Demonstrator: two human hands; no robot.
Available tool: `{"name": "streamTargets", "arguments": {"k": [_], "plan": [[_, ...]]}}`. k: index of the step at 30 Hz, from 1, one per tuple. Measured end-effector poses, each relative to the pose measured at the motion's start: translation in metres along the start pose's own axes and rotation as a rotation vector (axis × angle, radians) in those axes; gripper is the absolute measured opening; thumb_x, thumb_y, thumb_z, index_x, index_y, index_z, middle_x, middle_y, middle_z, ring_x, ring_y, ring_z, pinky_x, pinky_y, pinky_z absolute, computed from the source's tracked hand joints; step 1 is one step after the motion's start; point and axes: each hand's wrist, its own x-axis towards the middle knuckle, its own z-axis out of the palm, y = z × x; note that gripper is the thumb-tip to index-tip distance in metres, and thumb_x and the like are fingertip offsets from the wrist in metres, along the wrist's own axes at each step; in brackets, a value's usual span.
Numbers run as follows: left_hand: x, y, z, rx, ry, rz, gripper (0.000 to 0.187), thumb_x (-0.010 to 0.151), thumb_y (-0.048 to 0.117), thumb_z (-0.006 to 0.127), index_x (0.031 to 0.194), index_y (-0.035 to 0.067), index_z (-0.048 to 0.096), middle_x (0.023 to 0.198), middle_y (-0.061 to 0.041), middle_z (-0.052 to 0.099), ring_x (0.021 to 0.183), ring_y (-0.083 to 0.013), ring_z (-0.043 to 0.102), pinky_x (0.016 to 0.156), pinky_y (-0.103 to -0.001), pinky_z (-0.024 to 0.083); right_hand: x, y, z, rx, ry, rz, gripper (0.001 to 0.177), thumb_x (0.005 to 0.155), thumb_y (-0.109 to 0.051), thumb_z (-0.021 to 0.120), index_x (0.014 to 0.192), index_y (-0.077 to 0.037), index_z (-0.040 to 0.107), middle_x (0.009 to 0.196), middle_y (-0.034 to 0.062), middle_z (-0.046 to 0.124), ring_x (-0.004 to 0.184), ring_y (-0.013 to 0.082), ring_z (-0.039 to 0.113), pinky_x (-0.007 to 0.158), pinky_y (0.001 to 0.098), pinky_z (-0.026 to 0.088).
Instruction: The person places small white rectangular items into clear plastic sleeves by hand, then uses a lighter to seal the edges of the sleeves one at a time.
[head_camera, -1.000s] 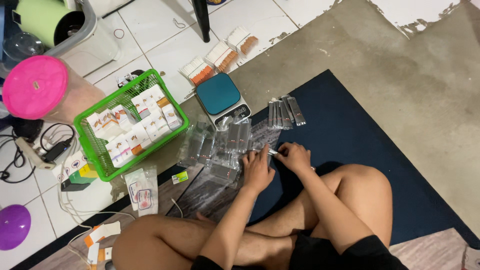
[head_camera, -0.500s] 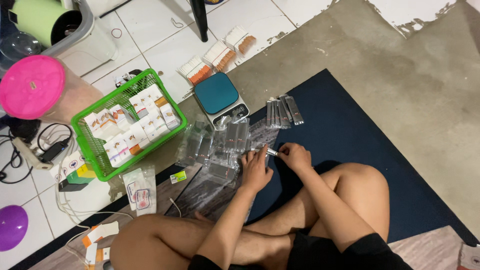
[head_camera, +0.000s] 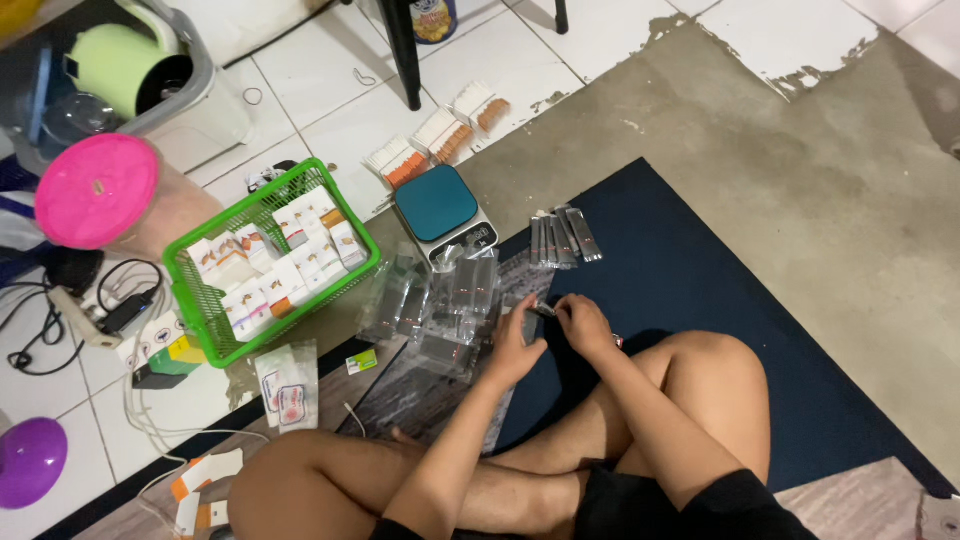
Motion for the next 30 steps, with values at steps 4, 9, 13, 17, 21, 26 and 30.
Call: {"name": "streamTargets", "arguments": {"k": [4,9,13,17,21,26,30], "plan": [[-0.002,0.021,-0.008,-0.192,0.026,0.062,0.084,0.079,0.003,0.064,0.159,0.010,0.037,0.154,-0.024,0.048,0.140,-0.0461,0.043,0.116,-0.055,0.034,0.002,0.005,-0.001,0.211,-0.039,0.058,0.017,0.099,-0.023,0.064,0.108,-0.010,0.072,0.102,0.0197,0.074,0.103,0.0425,0.071,0.080,0.0536,0.059],[-0.015,0.051,-0.009,-0.249,0.067,0.002,0.089,0.088,0.001,0.061,0.165,0.007,0.018,0.160,-0.030,0.032,0.145,-0.0487,0.036,0.118,-0.059,0.037,0.006,0.004,0.006,0.556,-0.102,0.092,0.017,0.101,-0.021,0.059,0.108,-0.009,0.069,0.096,0.0193,0.074,0.093,0.0347,0.071,0.074,0.0516,0.059],[0.008,-0.044,0.043,-0.210,0.131,-0.210,0.077,0.093,0.029,0.073,0.158,0.007,0.037,0.144,-0.022,0.059,0.135,-0.0400,0.056,0.111,-0.052,0.049,-0.018,-0.025,0.004,0.887,-0.204,0.236,0.016,0.099,-0.020,0.058,0.111,-0.009,0.060,0.097,0.0074,0.062,0.087,0.0235,0.065,0.065,0.0344,0.063],[0.023,-0.113,0.069,-0.432,0.220,-0.366,0.039,0.092,0.022,0.076,0.131,0.018,0.068,0.124,-0.013,0.071,0.101,-0.0291,0.073,0.063,-0.036,0.066,-0.027,-0.037,0.001,0.912,-0.287,0.223,0.024,0.091,-0.004,0.067,0.115,0.001,0.065,0.099,0.0178,0.066,0.083,0.0273,0.069,0.062,0.0429,0.067],[0.007,-0.052,0.019,-1.029,0.222,-0.457,0.048,0.101,0.007,0.062,0.147,0.010,0.050,0.130,-0.020,0.070,0.100,-0.0398,0.075,0.077,-0.048,0.066,-0.024,-0.050,-0.020,0.957,-0.245,0.136,0.042,0.089,0.007,0.061,0.130,0.000,0.062,0.107,0.0218,0.072,0.088,0.0291,0.073,0.066,0.0432,0.068],[0.002,-0.034,-0.009,-1.151,0.173,-0.507,0.049,0.097,0.002,0.066,0.144,0.010,0.054,0.130,-0.022,0.069,0.096,-0.0398,0.076,0.074,-0.046,0.067,-0.037,-0.069,-0.039,0.453,-0.268,-0.350,0.090,0.067,-0.009,0.088,0.150,-0.014,0.050,0.122,0.0248,0.067,0.108,0.0415,0.069,0.085,0.0539,0.060],[0.010,-0.067,0.002,-1.079,0.196,-0.605,0.066,0.091,0.014,0.083,0.146,0.002,0.050,0.127,-0.026,0.063,0.086,-0.0440,0.076,0.075,-0.056,0.067,-0.037,-0.077,-0.035,0.532,-0.285,-0.321,0.096,0.069,-0.021,0.094,0.153,-0.011,0.049,0.129,0.0314,0.065,0.118,0.0499,0.064,0.096,0.0582,0.055]]}}
